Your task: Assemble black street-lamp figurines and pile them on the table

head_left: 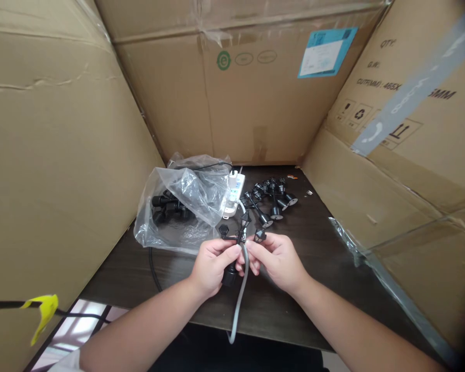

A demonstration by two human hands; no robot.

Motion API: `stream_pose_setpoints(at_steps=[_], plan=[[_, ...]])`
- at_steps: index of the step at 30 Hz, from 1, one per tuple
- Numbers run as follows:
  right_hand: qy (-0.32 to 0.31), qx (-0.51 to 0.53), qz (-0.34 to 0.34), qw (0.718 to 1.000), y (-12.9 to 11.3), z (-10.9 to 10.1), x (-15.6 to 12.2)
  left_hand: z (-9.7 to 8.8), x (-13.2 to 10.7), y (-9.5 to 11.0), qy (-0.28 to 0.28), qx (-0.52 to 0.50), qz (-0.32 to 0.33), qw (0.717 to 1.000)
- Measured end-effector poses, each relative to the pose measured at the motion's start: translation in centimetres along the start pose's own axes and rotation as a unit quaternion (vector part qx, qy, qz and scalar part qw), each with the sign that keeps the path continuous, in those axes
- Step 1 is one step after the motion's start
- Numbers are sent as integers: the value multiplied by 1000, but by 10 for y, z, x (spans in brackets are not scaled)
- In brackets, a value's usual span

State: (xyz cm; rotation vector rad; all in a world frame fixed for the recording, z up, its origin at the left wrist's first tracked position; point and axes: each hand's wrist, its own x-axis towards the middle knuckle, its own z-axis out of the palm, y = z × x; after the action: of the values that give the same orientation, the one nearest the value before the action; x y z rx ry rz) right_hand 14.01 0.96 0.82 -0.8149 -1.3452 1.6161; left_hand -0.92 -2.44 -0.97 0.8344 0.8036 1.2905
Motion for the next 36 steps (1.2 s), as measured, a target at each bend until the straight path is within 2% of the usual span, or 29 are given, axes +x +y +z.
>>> stream_pose_setpoints(at_steps=[4, 12, 19, 21, 24, 26, 29, 33, 36], plan=[[-2, -11, 12, 1000, -3, 1, -2, -1, -1, 1, 10, 52, 16, 998], [-25, 1, 35, 999, 0, 0, -2, -2, -3, -2, -16, 94, 19, 995], [-1, 15, 11, 1000, 1, -3, -1, -1, 1, 5, -28, 2, -5, 1000], [8, 10, 7, 1000, 1, -4, 0, -3, 4, 8, -10, -34, -24, 999], [9, -5, 7, 1000, -2, -5, 0, -8, 7, 9, 46, -52, -40, 997], [8, -18, 13, 1000, -4, -6, -1, -10, 8, 11, 66, -23, -26, 997], [11, -28, 24, 999, -7, -6, -1, -11, 5, 15, 72, 83, 36, 993], [13, -62, 27, 998, -11, -5, -2, -9, 1, 22, 72, 237, 94, 964], [19, -80, 29, 996, -13, -3, -2, -8, 1, 22, 77, 268, 103, 955]])
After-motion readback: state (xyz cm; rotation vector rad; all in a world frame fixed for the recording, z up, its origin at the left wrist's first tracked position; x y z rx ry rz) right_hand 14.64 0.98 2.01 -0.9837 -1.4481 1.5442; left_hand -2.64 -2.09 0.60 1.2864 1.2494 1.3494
